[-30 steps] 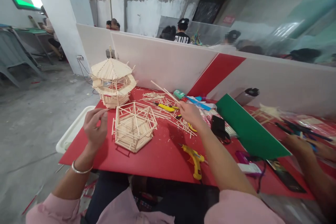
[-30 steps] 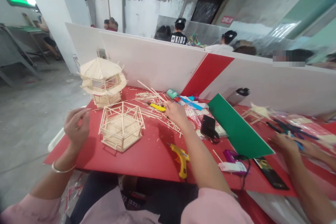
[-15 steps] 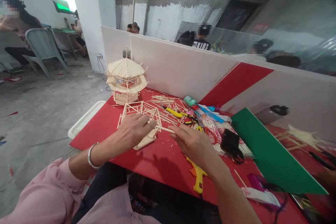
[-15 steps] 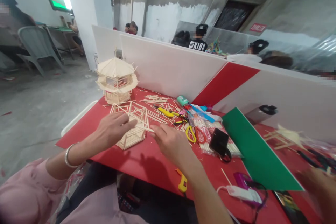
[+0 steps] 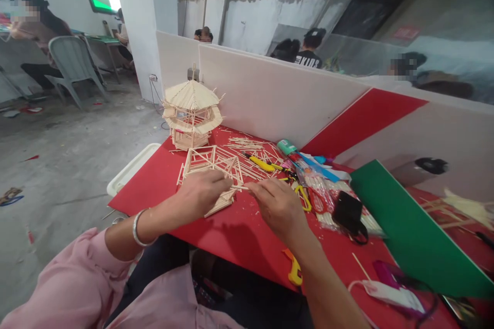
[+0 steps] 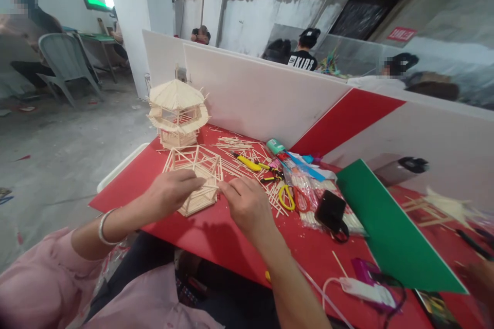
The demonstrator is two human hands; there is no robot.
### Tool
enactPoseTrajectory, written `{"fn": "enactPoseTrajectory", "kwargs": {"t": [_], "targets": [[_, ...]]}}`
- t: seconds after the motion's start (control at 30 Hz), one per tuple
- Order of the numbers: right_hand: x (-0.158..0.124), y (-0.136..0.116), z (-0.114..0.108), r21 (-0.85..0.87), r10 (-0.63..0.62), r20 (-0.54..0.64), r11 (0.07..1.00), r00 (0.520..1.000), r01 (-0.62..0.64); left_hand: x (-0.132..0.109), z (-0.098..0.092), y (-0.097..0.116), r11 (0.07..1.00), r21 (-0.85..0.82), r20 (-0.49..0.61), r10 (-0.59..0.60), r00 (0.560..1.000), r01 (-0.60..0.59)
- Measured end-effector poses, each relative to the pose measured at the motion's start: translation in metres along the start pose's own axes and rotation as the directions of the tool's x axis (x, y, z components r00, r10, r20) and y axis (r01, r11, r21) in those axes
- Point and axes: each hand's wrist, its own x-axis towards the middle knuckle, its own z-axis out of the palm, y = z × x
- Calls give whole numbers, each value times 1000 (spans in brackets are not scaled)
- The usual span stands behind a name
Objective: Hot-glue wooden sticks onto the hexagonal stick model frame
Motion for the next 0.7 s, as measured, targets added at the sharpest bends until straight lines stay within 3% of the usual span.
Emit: {"fn": "enactPoseTrajectory", "kwargs": {"t": [0.1, 0.3, 0.37, 0.4, 0.43, 0.47, 0.5, 0.53, 0.57, 0.63, 0.7], "targets": [[-4, 5, 4, 119, 72, 18, 990, 997, -73, -10, -9, -16, 984, -105, -16, -148, 989, 146], [-11, 16, 17, 371, 142, 120, 912, 983, -177, -24, -14, -22, 860, -345, 133, -351, 927, 375], [-18, 20, 22, 375, 305, 67, 874, 950, -307, -26, -15, -18, 797, -425, 166, -398, 902, 429], [-23, 21, 25, 392, 444, 1, 824, 896, -409, -27, -15, -16, 751, -470, 187, -429, 884, 464], [-27, 21, 29, 441, 598, -71, 737, 799, -512, -28, -14, -15, 693, -518, 217, -461, 860, 502], [-32, 19, 33, 527, 739, -113, 611, 664, -590, -29, -13, -13, 627, -562, 255, -489, 834, 539], [-35, 15, 37, 634, 843, -90, 459, 530, -623, -30, -11, -12, 558, -600, 304, -503, 809, 573], [-37, 8, 41, 733, 904, -2, 292, 427, -615, -31, -8, -10, 497, -623, 362, -501, 786, 604], [-38, 0, 45, 802, 917, 131, 125, 376, -584, -31, -6, -8, 453, -631, 419, -485, 768, 630], [-32, -21, 51, 846, 833, 389, -154, 393, -510, -31, 0, -4, 423, -614, 505, -438, 743, 666], [-23, -41, 56, 868, 807, 446, -285, 388, -406, -30, 4, 0, 422, -591, 548, -415, 726, 687]]}}
